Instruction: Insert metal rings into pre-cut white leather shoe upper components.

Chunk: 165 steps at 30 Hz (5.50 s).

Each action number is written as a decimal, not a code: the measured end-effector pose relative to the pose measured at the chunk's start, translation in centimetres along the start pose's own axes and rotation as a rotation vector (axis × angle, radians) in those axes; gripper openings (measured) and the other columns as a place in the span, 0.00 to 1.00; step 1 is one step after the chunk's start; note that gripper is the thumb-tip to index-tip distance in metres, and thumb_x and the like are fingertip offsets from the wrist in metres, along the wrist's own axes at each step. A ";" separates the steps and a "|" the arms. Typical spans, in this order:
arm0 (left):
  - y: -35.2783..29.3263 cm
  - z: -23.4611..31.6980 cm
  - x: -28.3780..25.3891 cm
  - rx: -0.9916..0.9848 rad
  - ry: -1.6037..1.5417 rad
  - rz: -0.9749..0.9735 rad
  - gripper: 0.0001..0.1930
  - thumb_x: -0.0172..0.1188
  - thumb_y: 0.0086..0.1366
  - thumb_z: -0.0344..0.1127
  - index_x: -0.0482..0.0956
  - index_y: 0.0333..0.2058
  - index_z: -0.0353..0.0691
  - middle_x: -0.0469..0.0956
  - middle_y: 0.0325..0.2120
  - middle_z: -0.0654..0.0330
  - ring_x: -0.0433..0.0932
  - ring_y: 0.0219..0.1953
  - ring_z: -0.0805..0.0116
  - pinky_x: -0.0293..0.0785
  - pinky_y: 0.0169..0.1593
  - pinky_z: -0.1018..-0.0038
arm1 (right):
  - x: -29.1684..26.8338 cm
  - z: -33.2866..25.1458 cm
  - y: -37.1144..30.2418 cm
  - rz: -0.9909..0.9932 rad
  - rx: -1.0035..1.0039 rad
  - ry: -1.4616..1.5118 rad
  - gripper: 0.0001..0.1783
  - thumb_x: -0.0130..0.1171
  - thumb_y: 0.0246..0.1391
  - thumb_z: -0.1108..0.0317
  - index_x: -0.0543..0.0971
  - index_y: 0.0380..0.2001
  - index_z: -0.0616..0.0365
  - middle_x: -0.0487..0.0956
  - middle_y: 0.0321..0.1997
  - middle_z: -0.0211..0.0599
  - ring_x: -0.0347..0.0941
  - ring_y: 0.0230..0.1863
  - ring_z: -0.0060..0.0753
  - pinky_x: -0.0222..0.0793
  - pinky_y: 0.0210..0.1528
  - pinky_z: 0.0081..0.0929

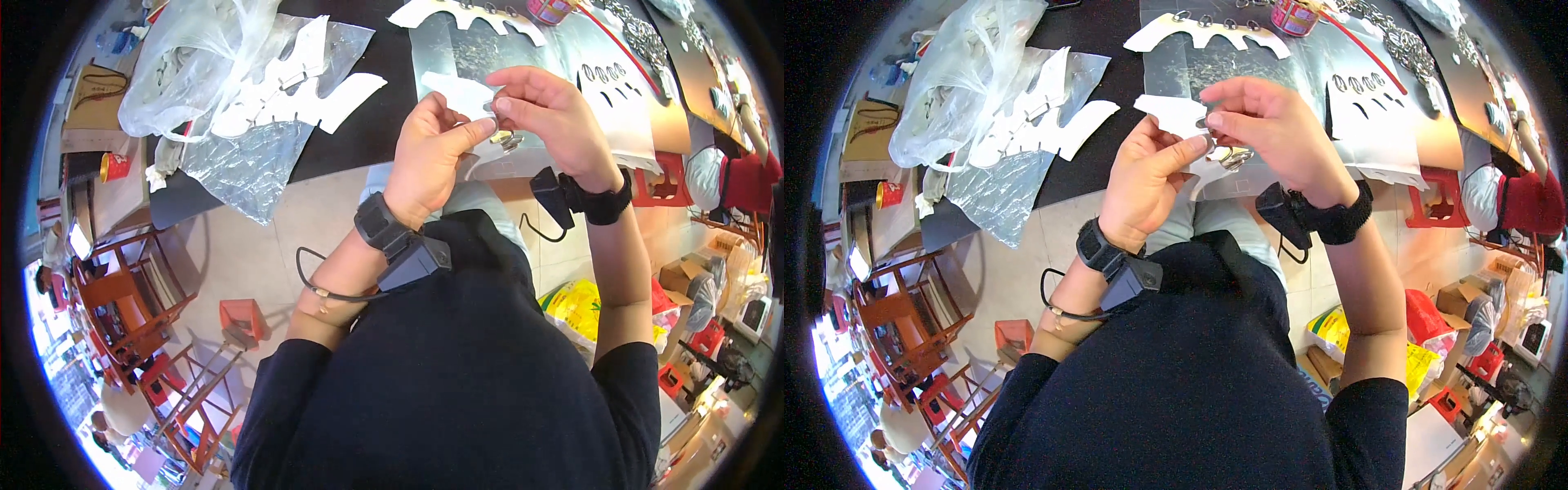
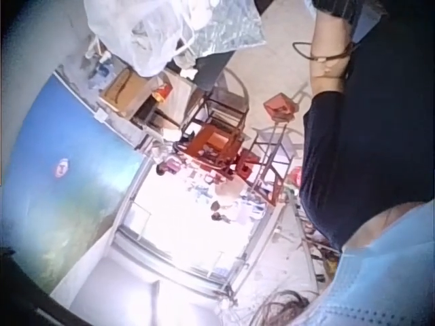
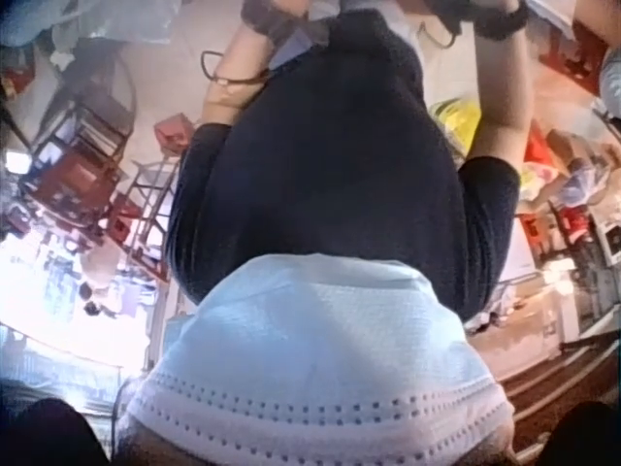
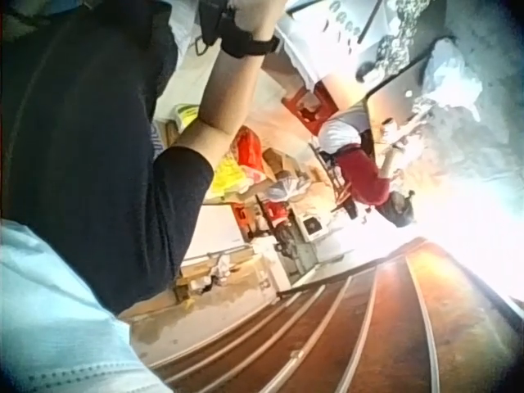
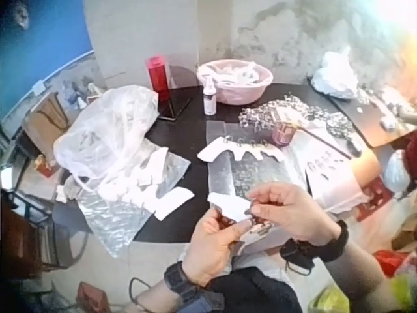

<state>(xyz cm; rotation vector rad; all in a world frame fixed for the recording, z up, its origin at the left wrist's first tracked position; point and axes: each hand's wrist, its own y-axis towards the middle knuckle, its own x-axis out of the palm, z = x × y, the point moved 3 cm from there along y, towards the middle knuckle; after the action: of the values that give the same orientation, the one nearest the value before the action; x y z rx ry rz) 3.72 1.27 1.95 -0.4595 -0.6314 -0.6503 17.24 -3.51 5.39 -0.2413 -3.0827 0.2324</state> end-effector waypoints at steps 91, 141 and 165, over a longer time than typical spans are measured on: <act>-2.5 3.6 0.6 1.021 1.430 -0.230 0.27 0.70 0.31 0.31 0.73 0.37 0.45 0.66 0.38 0.60 0.63 0.47 0.56 0.57 0.51 0.62 | 0.3 -1.6 -0.3 0.007 0.110 0.229 0.17 0.55 0.51 0.72 0.69 0.45 0.62 0.75 0.33 0.32 0.72 0.35 0.21 0.68 0.38 0.21; -0.6 0.6 1.3 0.100 -0.389 -0.059 0.17 0.57 0.57 0.25 0.70 0.46 0.35 0.73 0.38 0.62 0.71 0.42 0.74 0.67 0.44 0.79 | 1.7 -2.1 0.1 0.302 -0.474 -0.113 0.04 0.57 0.47 0.77 0.75 0.29 0.63 0.71 0.46 0.38 0.69 0.36 0.16 0.66 0.38 0.15; 3.2 1.6 -3.1 -0.411 0.234 -0.322 0.09 0.57 0.59 0.38 0.76 0.34 0.40 0.76 0.28 0.68 0.73 0.29 0.81 0.69 0.32 0.83 | 1.6 -1.3 1.3 -0.159 -0.720 -0.799 0.09 0.62 0.37 0.79 0.74 0.25 0.59 0.67 0.45 0.40 0.69 0.43 0.38 0.67 0.42 0.28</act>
<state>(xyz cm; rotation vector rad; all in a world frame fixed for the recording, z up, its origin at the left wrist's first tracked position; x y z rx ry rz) 3.36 5.75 0.37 -0.6575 -0.3484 -1.1333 15.95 -1.84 6.55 0.1280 -3.7777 -1.0543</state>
